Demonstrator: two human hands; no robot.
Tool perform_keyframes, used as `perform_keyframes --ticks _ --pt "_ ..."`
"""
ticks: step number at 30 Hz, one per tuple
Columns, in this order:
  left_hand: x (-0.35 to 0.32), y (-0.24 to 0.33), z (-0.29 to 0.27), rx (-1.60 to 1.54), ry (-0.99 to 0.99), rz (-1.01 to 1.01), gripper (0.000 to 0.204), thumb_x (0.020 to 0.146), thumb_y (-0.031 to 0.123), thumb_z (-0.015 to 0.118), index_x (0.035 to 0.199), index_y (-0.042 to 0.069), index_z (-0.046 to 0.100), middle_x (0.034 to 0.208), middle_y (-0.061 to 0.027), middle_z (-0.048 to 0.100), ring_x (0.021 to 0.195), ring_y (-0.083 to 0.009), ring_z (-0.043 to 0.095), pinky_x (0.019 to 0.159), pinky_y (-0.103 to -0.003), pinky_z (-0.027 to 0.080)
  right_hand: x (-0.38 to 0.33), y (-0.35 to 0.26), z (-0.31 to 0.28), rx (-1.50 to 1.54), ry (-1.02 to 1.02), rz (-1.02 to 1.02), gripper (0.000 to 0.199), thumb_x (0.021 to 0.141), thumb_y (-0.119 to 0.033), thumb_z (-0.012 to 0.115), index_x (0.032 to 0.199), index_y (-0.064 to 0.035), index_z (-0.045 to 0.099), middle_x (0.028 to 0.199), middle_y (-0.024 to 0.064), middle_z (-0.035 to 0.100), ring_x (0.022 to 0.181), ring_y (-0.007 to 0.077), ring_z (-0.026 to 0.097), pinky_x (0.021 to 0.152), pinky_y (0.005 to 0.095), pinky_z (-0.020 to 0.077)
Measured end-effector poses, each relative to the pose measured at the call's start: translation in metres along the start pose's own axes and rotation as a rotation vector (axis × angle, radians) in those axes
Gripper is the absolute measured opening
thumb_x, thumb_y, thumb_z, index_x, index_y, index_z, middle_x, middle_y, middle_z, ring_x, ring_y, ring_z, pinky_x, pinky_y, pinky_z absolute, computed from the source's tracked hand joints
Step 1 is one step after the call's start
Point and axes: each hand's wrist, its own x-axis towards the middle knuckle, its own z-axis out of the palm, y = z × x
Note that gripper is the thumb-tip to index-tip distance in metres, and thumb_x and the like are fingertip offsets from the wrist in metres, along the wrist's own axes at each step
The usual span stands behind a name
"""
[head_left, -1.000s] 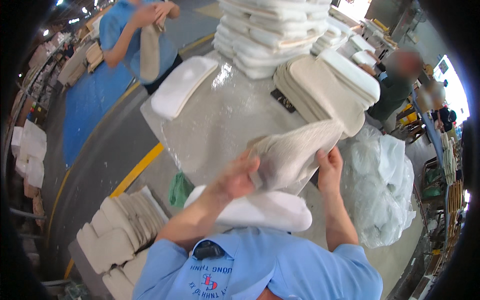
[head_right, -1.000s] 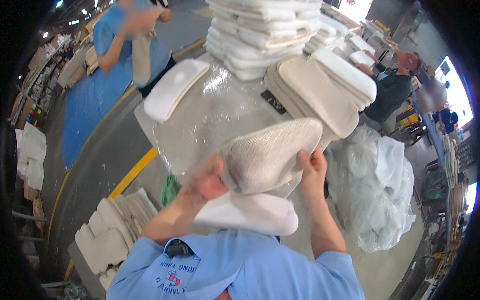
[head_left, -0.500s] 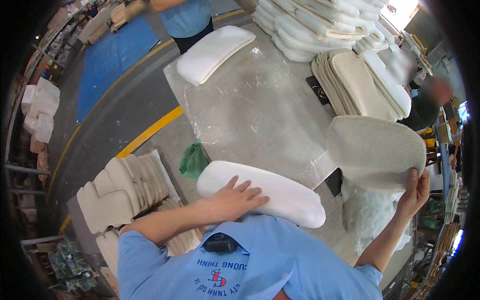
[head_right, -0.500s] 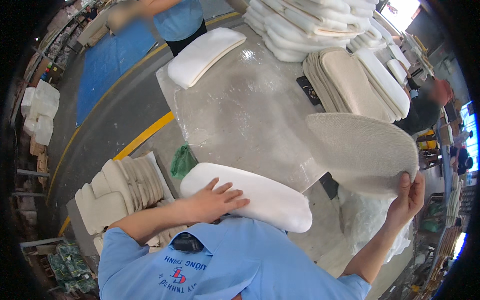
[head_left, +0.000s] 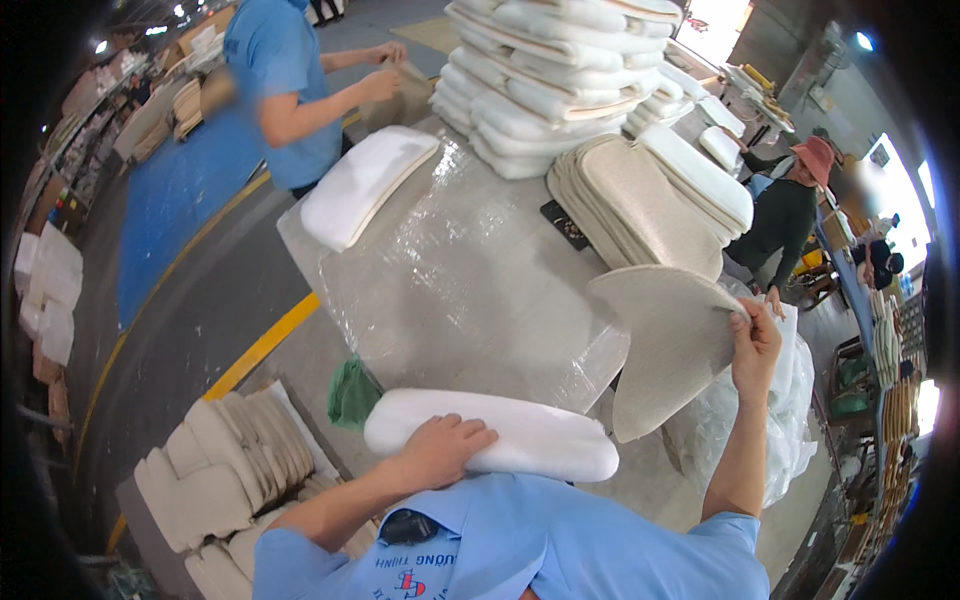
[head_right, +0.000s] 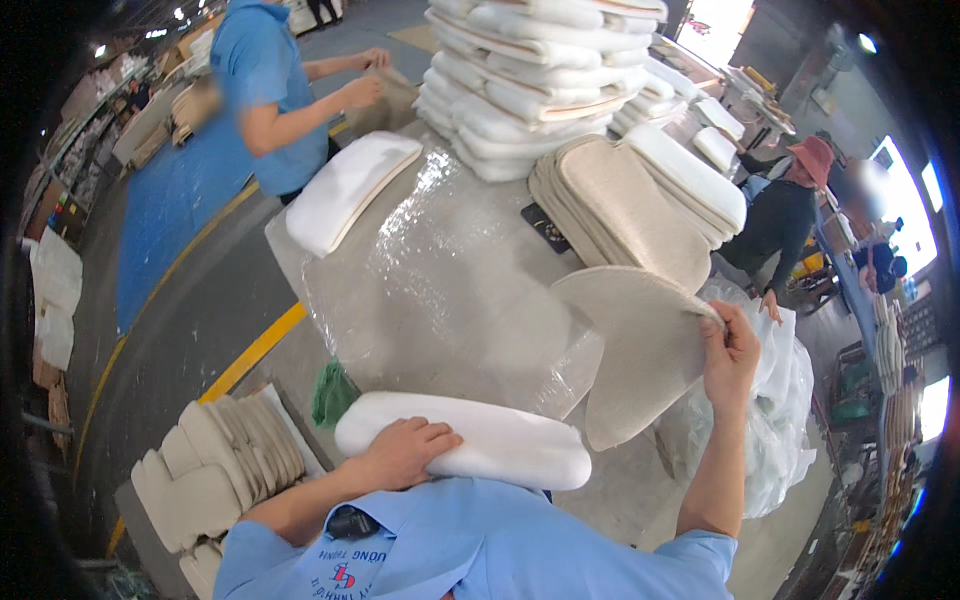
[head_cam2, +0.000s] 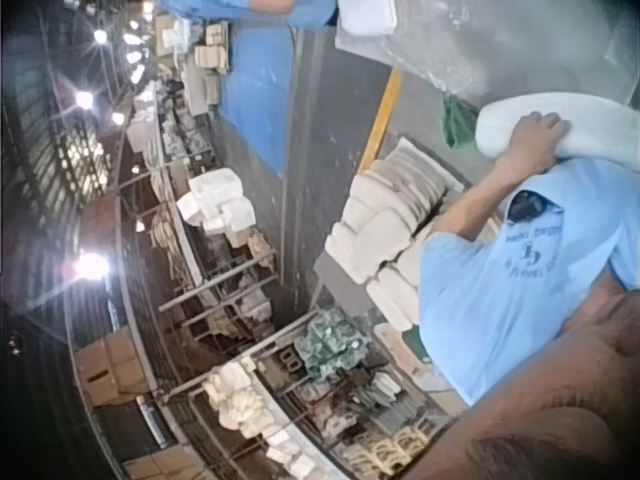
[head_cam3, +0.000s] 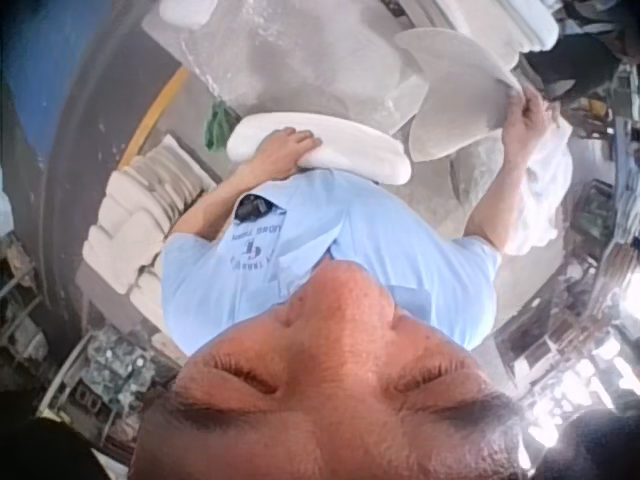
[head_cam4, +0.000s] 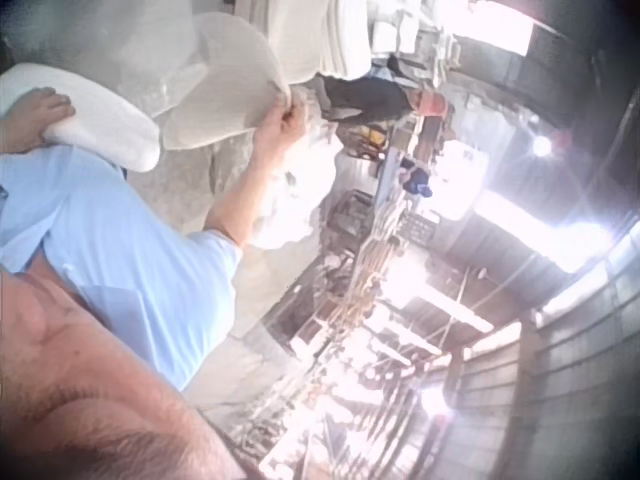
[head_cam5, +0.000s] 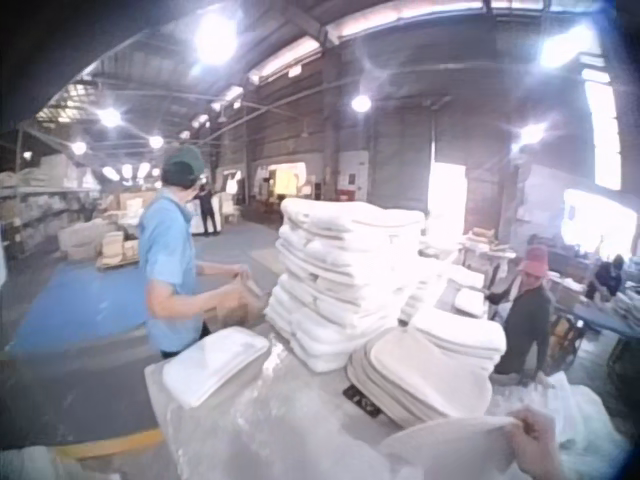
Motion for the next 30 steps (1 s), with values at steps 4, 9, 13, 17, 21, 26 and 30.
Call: perform_keyframes --ticks 4,9,13,17,21,26,30 --pt "0.020 -0.026 -0.007 -0.362 -0.133 -0.056 0.061 0.091 0.019 0.070 0.149 0.011 0.052 0.136 -0.0173 0.065 0.125 -0.0331 0.062 0.107 -0.043 0.048 -0.006 -0.010 -0.001 0.091 -0.009 -0.042 0.024 0.099 -0.022 0.073 0.106 0.0009 0.070 0.089 -0.0018 0.060 0.080 0.0074 0.051 0.073 0.0234 0.0409" --pt "0.109 -0.001 -0.038 -0.638 0.165 -0.105 0.060 0.099 0.023 0.065 0.153 0.003 0.045 0.140 -0.0182 0.064 0.131 -0.0285 0.061 0.108 -0.041 0.048 -0.015 -0.034 -0.007 0.259 0.044 -0.095 0.023 0.099 -0.021 0.073 0.105 0.0010 0.071 0.094 0.0007 0.066 0.085 0.0094 0.056 0.076 0.0248 0.0434" --pt "0.184 -0.001 0.002 -1.221 0.374 -0.040 0.042 0.102 0.016 0.062 0.141 0.005 0.055 0.127 -0.0121 0.068 0.119 -0.0206 0.065 0.098 -0.033 0.053 -0.016 -0.050 -0.011 0.288 0.070 -0.158 0.020 0.099 -0.019 0.071 0.105 0.0005 0.071 0.095 0.0008 0.067 0.085 0.0093 0.057 0.076 0.0252 0.0441" --pt "0.209 0.020 -0.008 -1.481 0.278 -0.024 0.015 0.104 0.012 0.060 0.115 0.005 0.067 0.105 -0.0019 0.071 0.095 -0.0117 0.067 0.088 -0.027 0.054 -0.036 -0.027 -0.028 0.273 0.188 0.009 0.018 0.100 -0.018 0.069 0.105 -0.0002 0.070 0.091 -0.0008 0.065 0.085 0.0080 0.056 0.076 0.0243 0.0434" --pt "0.211 0.026 0.002 -1.315 0.382 -0.134 0.017 0.103 0.017 0.063 0.102 0.003 0.072 0.093 -0.0014 0.072 0.088 -0.0099 0.066 0.081 -0.026 0.053 -0.065 0.000 -0.031 0.310 0.290 0.177 0.016 0.100 -0.017 0.069 0.102 -0.0011 0.067 0.088 -0.0048 0.059 0.082 0.0056 0.051 0.076 0.0224 0.0403" --pt "0.208 0.051 -0.023 -0.866 0.440 -0.129 0.018 0.102 0.018 0.066 0.098 0.001 0.072 0.084 -0.0026 0.070 0.077 -0.0087 0.060 0.068 -0.028 0.049 -0.095 0.017 -0.041 0.314 0.363 0.251 0.012 0.103 -0.014 0.066 0.100 -0.0020 0.065 0.087 -0.0073 0.054 0.080 0.0046 0.045 0.073 0.0208 0.0361" --pt "0.202 0.067 -0.061 -0.617 0.626 -0.001 0.020 0.104 0.019 0.064 0.099 0.001 0.072 0.080 -0.0015 0.067 0.073 -0.0092 0.057 0.062 -0.031 0.046 -0.091 0.013 -0.044 0.334 0.413 0.134 0.014 0.102 -0.013 0.067 0.110 -0.0024 0.065 0.094 -0.0063 0.061 0.086 0.0041 0.051 0.080 0.0198 0.0396"
